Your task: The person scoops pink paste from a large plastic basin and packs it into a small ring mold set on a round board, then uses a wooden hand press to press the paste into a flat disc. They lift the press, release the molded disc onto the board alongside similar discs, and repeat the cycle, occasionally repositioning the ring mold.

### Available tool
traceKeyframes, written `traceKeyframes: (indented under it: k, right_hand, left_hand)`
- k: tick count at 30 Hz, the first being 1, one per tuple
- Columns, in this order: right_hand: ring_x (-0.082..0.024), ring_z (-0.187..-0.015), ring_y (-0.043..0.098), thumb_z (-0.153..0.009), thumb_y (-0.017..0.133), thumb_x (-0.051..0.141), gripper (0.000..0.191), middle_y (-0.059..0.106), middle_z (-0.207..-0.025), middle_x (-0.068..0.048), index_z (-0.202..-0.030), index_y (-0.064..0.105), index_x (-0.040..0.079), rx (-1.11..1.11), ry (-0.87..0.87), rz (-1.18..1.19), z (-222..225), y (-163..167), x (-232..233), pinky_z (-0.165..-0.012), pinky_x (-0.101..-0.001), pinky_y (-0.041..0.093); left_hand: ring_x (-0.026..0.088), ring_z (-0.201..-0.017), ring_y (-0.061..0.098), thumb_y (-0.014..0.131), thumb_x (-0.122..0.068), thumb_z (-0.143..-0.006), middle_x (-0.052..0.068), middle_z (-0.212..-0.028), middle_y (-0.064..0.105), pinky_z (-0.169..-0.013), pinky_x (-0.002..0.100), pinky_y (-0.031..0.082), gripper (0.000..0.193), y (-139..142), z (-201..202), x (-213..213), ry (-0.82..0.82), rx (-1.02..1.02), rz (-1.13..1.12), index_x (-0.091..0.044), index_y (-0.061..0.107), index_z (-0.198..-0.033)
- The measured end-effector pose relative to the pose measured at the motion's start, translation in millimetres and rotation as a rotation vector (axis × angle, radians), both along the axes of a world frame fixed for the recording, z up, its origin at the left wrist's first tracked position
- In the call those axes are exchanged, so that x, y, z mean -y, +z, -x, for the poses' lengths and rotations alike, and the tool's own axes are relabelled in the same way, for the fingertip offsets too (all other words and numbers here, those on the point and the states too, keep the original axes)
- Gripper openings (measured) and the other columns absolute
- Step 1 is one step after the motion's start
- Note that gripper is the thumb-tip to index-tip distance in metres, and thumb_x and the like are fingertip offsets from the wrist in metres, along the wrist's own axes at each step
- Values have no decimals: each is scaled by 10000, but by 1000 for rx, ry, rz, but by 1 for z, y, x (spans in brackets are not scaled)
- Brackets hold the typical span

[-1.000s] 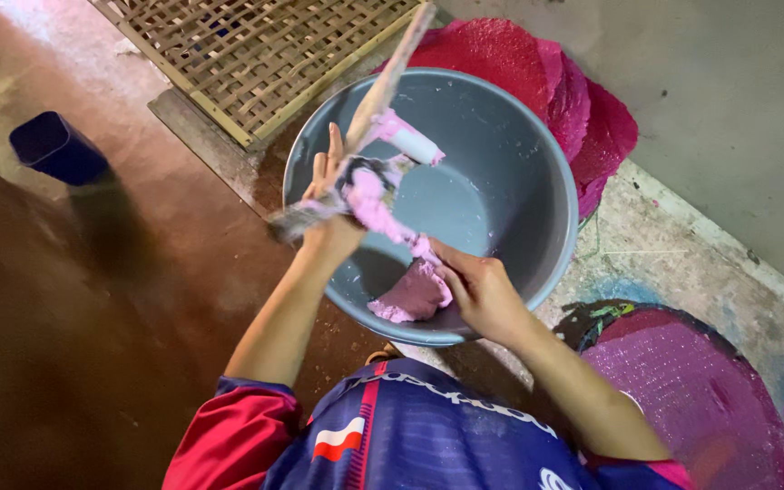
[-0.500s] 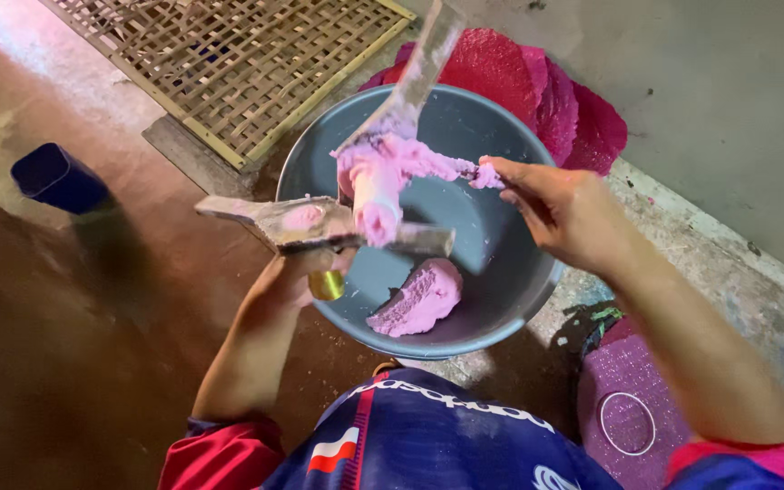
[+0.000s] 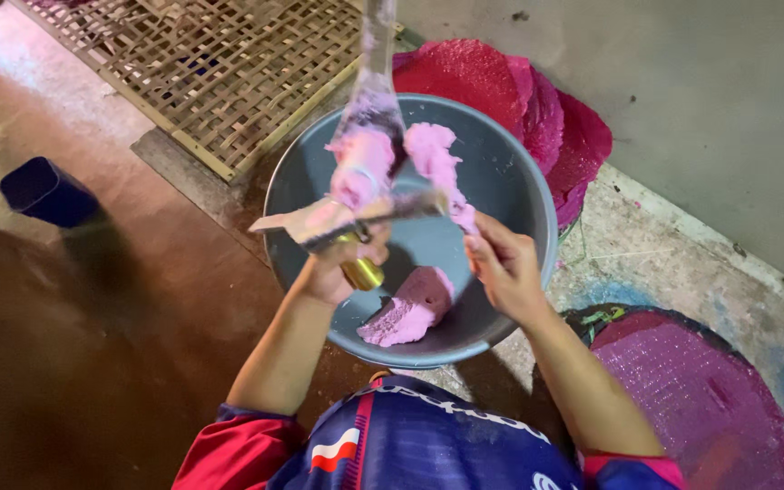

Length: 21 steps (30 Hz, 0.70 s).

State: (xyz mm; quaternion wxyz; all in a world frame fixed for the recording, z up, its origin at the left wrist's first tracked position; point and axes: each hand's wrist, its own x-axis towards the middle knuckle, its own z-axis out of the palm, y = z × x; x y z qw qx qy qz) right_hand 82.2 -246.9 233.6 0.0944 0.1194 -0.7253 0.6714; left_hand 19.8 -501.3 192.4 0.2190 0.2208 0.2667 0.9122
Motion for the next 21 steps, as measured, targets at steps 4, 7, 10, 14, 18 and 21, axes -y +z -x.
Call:
traceKeyframes:
  k: [4, 7, 10, 14, 18, 21]
  right_hand:
    - [-61, -575, 519, -1057, 601, 123, 248, 551, -655, -30, -1259, 694, 12, -96, -146, -348, 0, -1, 9, -530, -244, 420]
    - [-72, -612, 555, -1055, 613, 123, 254, 623, -748, -51, -1267, 680, 0, -150, -12, -411, -5, 16, -11, -576, -250, 464]
    - [-78, -645, 601, -1012, 612, 103, 366, 742, -909, -69, -1365, 637, 9, -243, 86, -481, -15, 46, -39, -620, -250, 517]
    - [-159, -903, 701, -1014, 622, 73, 340, 748, -1168, -145, -1347, 650, 13, -336, 70, -618, -28, 79, -53, -799, -291, 550]
    - [-187, -852, 754, -978, 641, 40, 340, 774, -1140, -147, -1315, 675, 10, -238, -56, -683, -32, 78, -47, -772, -286, 561]
    - [-210, -910, 769, -980, 657, 40, 348, 749, -1120, -175, -1328, 663, 20, -337, -166, -700, -29, 56, -42, -813, -292, 567]
  left_hand:
    - [168, -910, 571, 788, -65, -831, 81, -1066, 578, -779, 317, 509, 533, 0, -5, -11, 18, -86, 40, -34, 545, -1304]
    - [174, -882, 595, 799, -94, -801, 104, -1071, 627, -771, 316, 522, 559, 0, -2, -2, -14, -89, 73, -15, 575, -1307]
    - [171, -867, 614, 807, -99, -776, 92, -1052, 646, -748, 316, 528, 551, -4, -1, 14, -24, -61, 135, -36, 586, -1277]
    - [174, -853, 620, 801, -86, -802, 67, -990, 639, -741, 337, 537, 490, -14, -2, 23, 51, -78, 276, -29, 603, -1246]
    - [164, -904, 599, 778, -121, -901, 71, -1009, 630, -787, 328, 527, 421, -22, -6, 23, 1, -97, 222, -26, 610, -1276]
    - [124, -931, 568, 789, -127, -850, 37, -1117, 614, -816, 312, 522, 530, -29, -12, 24, -55, 40, 190, -29, 597, -1335]
